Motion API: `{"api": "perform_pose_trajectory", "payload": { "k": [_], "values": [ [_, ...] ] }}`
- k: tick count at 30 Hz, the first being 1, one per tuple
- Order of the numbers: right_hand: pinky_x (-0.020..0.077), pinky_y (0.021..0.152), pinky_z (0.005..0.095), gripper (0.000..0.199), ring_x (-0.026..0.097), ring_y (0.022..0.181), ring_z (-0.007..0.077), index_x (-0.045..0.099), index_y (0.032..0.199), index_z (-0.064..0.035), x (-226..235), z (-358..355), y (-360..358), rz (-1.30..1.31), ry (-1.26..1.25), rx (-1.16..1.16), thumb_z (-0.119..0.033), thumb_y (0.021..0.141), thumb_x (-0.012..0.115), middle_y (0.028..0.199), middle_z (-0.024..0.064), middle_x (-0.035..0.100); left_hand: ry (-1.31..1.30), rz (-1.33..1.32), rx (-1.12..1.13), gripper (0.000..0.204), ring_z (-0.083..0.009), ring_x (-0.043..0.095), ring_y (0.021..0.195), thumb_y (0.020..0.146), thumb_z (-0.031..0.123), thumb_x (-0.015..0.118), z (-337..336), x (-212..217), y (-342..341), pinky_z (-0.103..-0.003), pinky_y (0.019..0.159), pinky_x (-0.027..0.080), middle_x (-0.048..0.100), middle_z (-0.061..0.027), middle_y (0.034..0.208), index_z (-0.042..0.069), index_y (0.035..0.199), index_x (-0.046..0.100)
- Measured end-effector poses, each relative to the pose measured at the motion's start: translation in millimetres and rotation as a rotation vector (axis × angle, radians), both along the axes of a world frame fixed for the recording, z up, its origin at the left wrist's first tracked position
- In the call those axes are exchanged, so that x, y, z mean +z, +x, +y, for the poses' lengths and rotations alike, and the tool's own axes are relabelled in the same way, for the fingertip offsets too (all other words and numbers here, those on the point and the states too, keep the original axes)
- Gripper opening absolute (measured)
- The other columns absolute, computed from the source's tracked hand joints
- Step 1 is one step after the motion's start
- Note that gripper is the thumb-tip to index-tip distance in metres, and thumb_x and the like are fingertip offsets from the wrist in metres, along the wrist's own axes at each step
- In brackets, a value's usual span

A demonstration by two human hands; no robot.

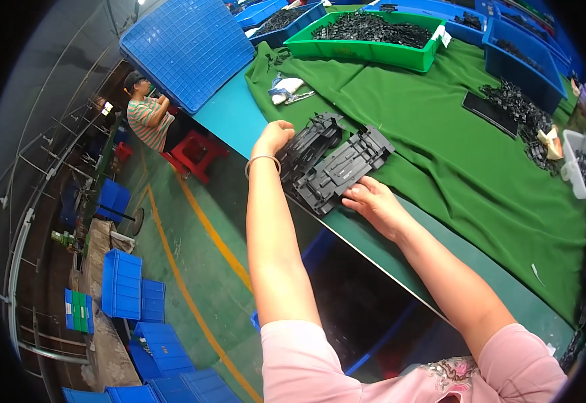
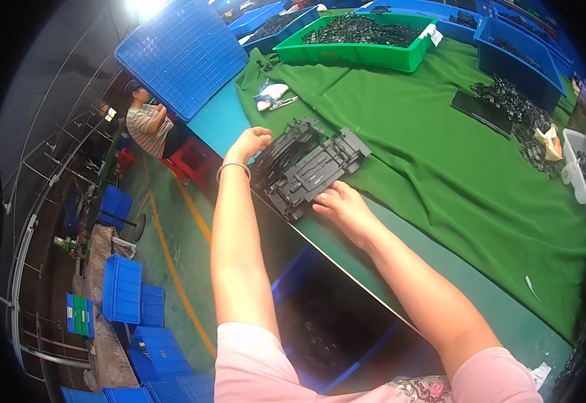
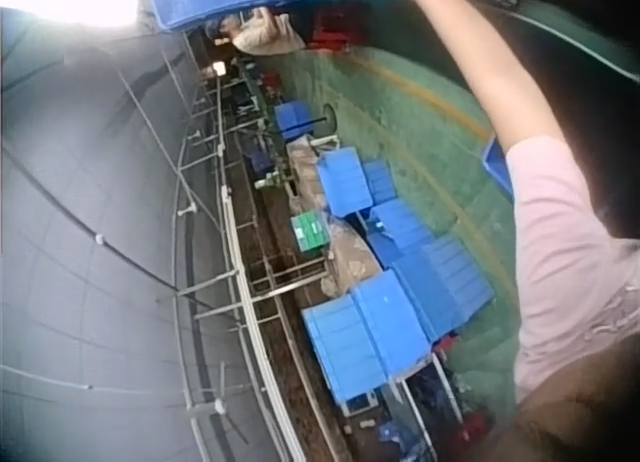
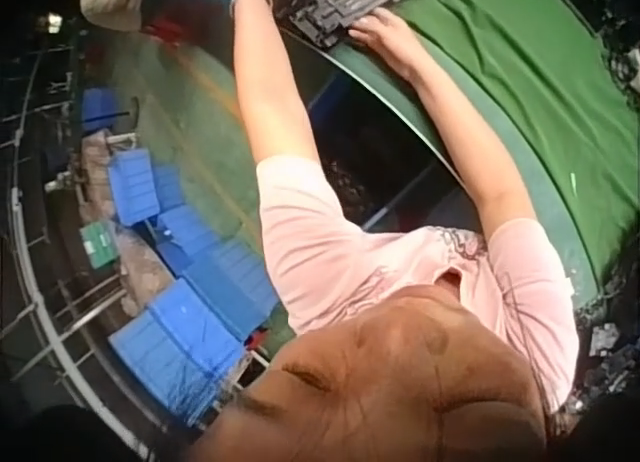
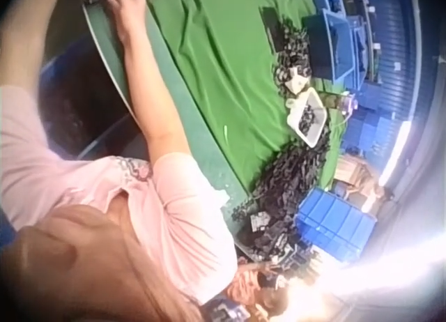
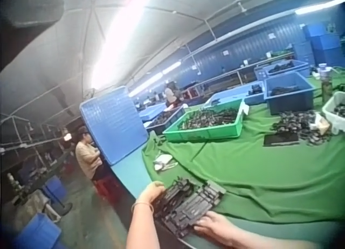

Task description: The person takes toy car chassis from a bin and places them onto the workbench, applies glue onto a piece of paper, and attaches small plastic components onto the car chassis by hand.

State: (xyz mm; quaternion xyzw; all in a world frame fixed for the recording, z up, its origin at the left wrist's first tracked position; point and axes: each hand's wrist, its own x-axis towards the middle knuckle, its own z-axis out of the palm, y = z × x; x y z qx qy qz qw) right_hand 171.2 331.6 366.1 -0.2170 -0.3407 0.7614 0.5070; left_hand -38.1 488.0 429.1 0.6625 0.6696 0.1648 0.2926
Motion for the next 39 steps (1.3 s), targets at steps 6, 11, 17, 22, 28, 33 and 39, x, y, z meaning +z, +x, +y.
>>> {"api": "perform_pose_trajectory", "payload": {
  "k": [6,11,17,22,28,33,39],
  "values": [
    [0.0434,0.069,0.0268,0.041,0.047,0.090,0.0184,0.030,0.117,0.0012,-9.0,2.1,-3.8,-0.268,-0.003,-0.270,-0.005,0.078,0.043,0.109,0.0125,0.041,0.684,-0.044,-0.018,0.027,-0.0284,0.052,0.088,0.074,0.014,0.052,-70.5,13.7,42.5,-0.032,0.077,0.040,0.054,-0.0175,0.093,-0.001,0.096,0.050],
    [0.0437,0.068,0.0265,0.051,0.049,0.087,0.0175,0.020,0.125,-0.0051,-6.6,0.4,-5.5,-0.473,0.166,-0.222,-0.003,0.078,0.041,0.114,0.0146,0.037,0.522,0.192,-0.183,0.071,-0.0324,0.029,0.113,0.062,0.032,0.064,-147.0,-1.7,69.5,-0.039,0.093,0.024,0.029,-0.0216,0.121,0.002,0.118,0.030],
    [0.0425,0.071,0.0267,0.049,0.048,0.093,0.0162,0.023,0.124,-0.0055,-1.7,-1.0,-9.2,-0.366,0.206,-0.142,-0.006,0.079,0.042,0.122,0.0107,0.033,0.585,0.304,-0.017,0.062,-0.0269,0.041,0.102,0.064,0.024,0.064,-151.5,-9.7,63.9,-0.034,0.085,0.034,0.042,-0.0139,0.109,0.003,0.114,0.035],
    [0.0429,0.070,0.0258,0.050,0.050,0.088,0.0149,0.025,0.123,-0.0029,-7.1,1.1,-10.2,-0.401,0.203,-0.164,-0.004,0.076,0.043,0.118,0.0125,0.035,0.589,0.467,0.015,0.057,-0.0277,0.042,0.099,0.066,0.027,0.062,-152.4,-13.9,69.4,-0.035,0.083,0.035,0.043,-0.0127,0.107,0.001,0.110,0.038],
    [0.0443,0.066,0.0244,0.049,0.050,0.085,0.0141,0.028,0.120,-0.0007,-8.2,0.8,-12.0,-0.501,0.173,-0.244,0.000,0.075,0.044,0.111,0.0106,0.038,0.675,0.612,-0.007,0.053,-0.0273,0.038,0.102,0.066,0.029,0.062,-154.0,-24.5,80.0,-0.036,0.085,0.033,0.043,-0.0122,0.108,0.002,0.107,0.042],
    [0.0443,0.067,0.0249,0.045,0.050,0.088,0.0161,0.034,0.116,0.0002,-10.2,1.0,-12.2,-0.479,0.242,-0.254,0.001,0.072,0.045,0.107,0.0112,0.039,0.722,0.523,-0.034,0.050,-0.0282,0.039,0.102,0.067,0.028,0.061,-150.4,-21.5,77.9,-0.037,0.085,0.033,0.044,-0.0139,0.108,0.002,0.106,0.042],
    [0.0428,0.073,0.0269,0.039,0.051,0.090,0.0180,0.038,0.109,0.0011,-4.1,-2.3,-8.5,-0.574,0.295,-0.255,-0.001,0.071,0.046,0.104,0.0125,0.041,0.725,0.264,0.125,0.046,-0.0300,0.042,0.100,0.071,0.028,0.057,-106.6,14.4,46.7,-0.036,0.085,0.032,0.045,-0.0169,0.106,0.000,0.105,0.043]
  ]
}}
